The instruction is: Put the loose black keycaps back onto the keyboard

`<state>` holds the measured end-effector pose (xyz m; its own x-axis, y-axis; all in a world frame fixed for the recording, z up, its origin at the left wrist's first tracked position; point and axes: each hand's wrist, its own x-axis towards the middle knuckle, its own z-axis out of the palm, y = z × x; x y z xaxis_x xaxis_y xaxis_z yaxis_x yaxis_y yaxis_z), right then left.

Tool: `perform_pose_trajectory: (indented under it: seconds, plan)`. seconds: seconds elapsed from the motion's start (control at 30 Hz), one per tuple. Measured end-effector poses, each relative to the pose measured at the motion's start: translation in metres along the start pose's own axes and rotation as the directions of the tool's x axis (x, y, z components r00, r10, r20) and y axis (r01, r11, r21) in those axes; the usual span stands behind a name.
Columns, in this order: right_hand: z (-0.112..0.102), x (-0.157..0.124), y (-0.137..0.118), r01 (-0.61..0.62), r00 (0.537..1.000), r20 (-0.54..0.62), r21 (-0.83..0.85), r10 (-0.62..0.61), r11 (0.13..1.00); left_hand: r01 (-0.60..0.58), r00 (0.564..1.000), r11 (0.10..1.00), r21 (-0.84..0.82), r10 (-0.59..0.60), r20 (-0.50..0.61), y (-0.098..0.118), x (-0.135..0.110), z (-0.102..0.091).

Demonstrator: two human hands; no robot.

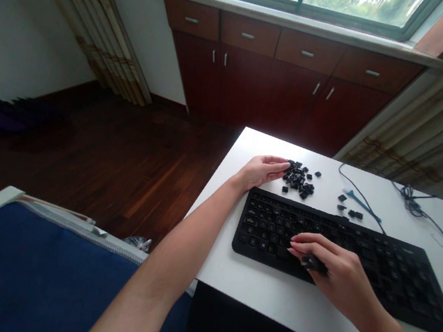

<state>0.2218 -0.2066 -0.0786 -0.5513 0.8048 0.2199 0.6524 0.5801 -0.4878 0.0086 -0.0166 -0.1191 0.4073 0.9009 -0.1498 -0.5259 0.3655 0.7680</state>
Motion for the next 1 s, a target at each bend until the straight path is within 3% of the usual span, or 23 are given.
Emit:
perform_pose_trajectory:
  seconds: [0.2,0.33,0.4,0.47,0.57,0.63,0.77,0.9,1.0]
  plan:
    - [-0.003,0.001,-0.003,0.012,1.000,0.013,0.035,-0.012,0.999,-0.001,1.000,1.000,0.001,0.001,-0.002,0.001,-0.001,0.001]
    - [-0.009,0.009,-0.018,-0.102,0.974,-0.178,0.217,0.142,0.971,0.000,1.000,1.000,0.004,0.000,-0.001,0.000,0.000,0.000]
    - [-0.013,0.017,-0.027,-0.136,0.913,-0.287,0.459,0.291,0.878,0.000,1.000,1.000,0.003,0.000,0.001,0.000,0.000,0.000]
    - [-0.016,0.029,-0.035,-0.084,0.863,-0.300,0.707,0.406,0.702,-0.002,1.000,1.000,0.004,0.002,0.002,0.000,0.000,-0.001]
    - [-0.020,0.049,-0.046,-0.004,0.883,-0.208,0.893,0.421,0.450,-0.007,1.000,1.000,0.008,0.007,0.003,-0.001,0.001,-0.001]
    - [-0.022,0.060,-0.053,0.032,0.898,-0.192,0.926,0.395,0.376,-0.010,1.000,1.000,0.013,0.010,0.006,-0.001,0.001,-0.001]
    - [-0.011,0.067,-0.056,0.115,0.893,-0.264,0.917,0.364,0.383,-0.011,1.000,1.000,0.014,0.011,0.017,-0.001,0.000,-0.002]
    - [0.013,0.062,-0.044,-0.063,0.908,-0.144,0.882,0.394,0.467,-0.015,1.000,1.000,0.003,0.015,0.010,-0.002,0.001,-0.001]
    - [0.018,0.058,-0.038,-0.037,0.892,-0.173,0.892,0.417,0.450,-0.014,1.000,1.000,-0.002,0.014,0.008,-0.002,0.001,-0.001]
